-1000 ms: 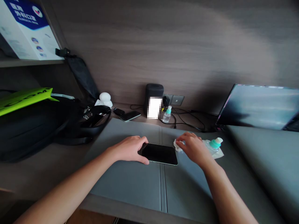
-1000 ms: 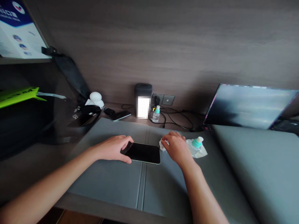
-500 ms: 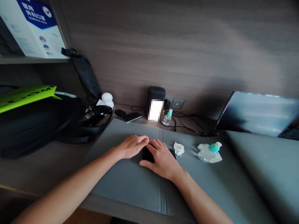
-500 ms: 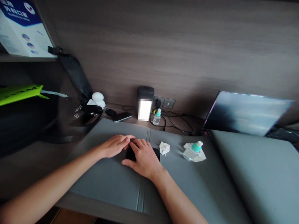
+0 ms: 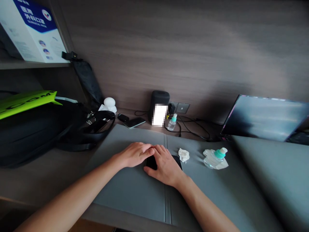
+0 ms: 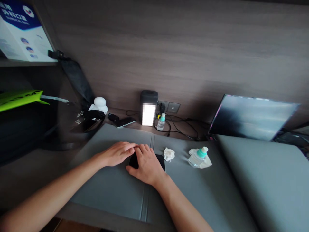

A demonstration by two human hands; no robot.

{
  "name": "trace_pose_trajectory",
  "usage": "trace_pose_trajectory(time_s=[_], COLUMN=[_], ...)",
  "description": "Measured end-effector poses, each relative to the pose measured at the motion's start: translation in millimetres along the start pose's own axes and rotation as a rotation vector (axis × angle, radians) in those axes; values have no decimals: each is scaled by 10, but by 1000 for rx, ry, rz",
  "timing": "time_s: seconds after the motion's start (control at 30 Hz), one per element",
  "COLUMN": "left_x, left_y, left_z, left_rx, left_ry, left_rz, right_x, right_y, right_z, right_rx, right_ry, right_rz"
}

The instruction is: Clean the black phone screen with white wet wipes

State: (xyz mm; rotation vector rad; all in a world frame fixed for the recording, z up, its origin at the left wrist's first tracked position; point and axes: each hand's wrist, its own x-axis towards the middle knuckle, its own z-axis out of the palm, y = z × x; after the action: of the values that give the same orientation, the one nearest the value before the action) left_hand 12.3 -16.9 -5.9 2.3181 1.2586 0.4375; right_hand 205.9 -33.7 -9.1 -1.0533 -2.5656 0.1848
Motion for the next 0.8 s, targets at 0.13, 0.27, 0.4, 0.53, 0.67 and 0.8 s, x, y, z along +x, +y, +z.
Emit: trace_pose_trajectory(time_s=[0.13, 0.27, 0.4, 0.53, 0.67, 0.8], left_x=[0, 1, 13, 16, 12, 21], left_y=[15, 10, -15, -29, -24, -26], left_z=[-10, -4, 18, 26, 28, 35], left_rx=[17, 21, 1, -11, -10, -26], left_ry=[17, 30, 26, 24, 34, 23], left_rz=[47, 58, 32, 36, 31, 30], right_x=[19, 38, 50, 60, 60, 58], right_y=[9, 7, 3, 21, 39, 45], right_z=[48, 57, 48, 75, 104, 107], right_rx=[6, -9, -18, -16, -13, -4], right_ry=[25, 30, 19, 36, 49, 56], right_rz=[6, 7, 7, 1, -9, -7])
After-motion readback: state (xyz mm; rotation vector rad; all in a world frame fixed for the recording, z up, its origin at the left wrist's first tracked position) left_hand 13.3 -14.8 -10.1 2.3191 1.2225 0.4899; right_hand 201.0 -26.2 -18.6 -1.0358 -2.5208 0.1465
